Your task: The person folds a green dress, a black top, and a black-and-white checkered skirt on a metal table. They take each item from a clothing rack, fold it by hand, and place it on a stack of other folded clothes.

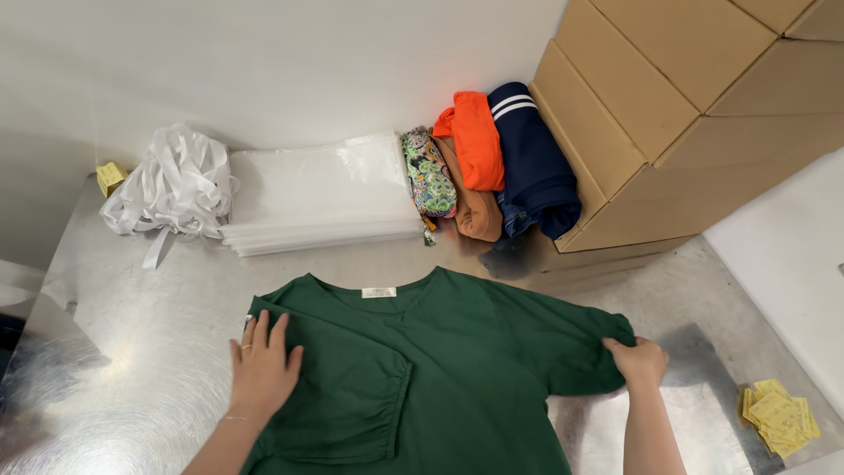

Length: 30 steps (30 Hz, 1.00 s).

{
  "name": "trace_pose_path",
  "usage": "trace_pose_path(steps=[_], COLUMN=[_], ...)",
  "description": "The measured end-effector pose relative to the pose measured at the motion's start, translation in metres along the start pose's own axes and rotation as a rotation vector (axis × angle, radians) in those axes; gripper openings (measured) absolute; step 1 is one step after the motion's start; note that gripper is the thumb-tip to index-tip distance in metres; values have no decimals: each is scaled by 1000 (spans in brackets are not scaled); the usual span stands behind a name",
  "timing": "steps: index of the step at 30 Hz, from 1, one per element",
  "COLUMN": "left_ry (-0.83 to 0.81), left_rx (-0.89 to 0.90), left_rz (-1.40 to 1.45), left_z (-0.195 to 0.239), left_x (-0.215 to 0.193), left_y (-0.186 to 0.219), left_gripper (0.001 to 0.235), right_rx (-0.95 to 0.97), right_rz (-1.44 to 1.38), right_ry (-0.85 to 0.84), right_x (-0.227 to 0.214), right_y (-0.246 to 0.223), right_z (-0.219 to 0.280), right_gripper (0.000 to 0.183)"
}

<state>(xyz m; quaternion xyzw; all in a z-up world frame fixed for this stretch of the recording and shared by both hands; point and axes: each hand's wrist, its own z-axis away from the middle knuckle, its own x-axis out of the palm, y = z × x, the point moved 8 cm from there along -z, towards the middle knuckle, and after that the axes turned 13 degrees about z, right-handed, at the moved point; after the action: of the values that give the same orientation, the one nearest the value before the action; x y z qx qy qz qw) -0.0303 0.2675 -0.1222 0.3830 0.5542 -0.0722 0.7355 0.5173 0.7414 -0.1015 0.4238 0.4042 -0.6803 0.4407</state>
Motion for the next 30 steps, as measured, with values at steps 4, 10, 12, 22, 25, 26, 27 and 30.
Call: trace_pose_path(steps=[4, 10, 12, 22, 25, 26, 27, 30], left_ry=[214, -77, -291, -832, -776, -734, -693, -578], left_rx=[353, 537, 481, -689, -821, -820, -819, -646], left_rz=[85, 490, 589, 1558, 1601, 1515, 1429, 1054], left_z=[34, 82, 91, 78, 73, 72, 71, 60], left_x=[-37, -34, -19, 32, 46, 41, 35, 54], left_y=[104, 204, 215, 192, 191, 191, 190, 163], left_gripper=[52, 36, 33, 88, 102, 88, 75, 74], right_rx=[29, 95, 95, -535, -1297, -1258, -1213, -1234], right_rz=[-120, 103, -134, -311, -150, -8, 134, 137], right_ry=[25, -76, -118, 174, -112, -217, -319, -153], right_x=[-6, 22, 24, -42, 27, 55, 81, 111], right_y=[4, 12, 9, -101, -115, -105, -93, -70], right_z=[23, 5, 3, 281, 357, 356, 355, 332], right_gripper=[68, 77, 84, 60, 93, 92, 92, 78])
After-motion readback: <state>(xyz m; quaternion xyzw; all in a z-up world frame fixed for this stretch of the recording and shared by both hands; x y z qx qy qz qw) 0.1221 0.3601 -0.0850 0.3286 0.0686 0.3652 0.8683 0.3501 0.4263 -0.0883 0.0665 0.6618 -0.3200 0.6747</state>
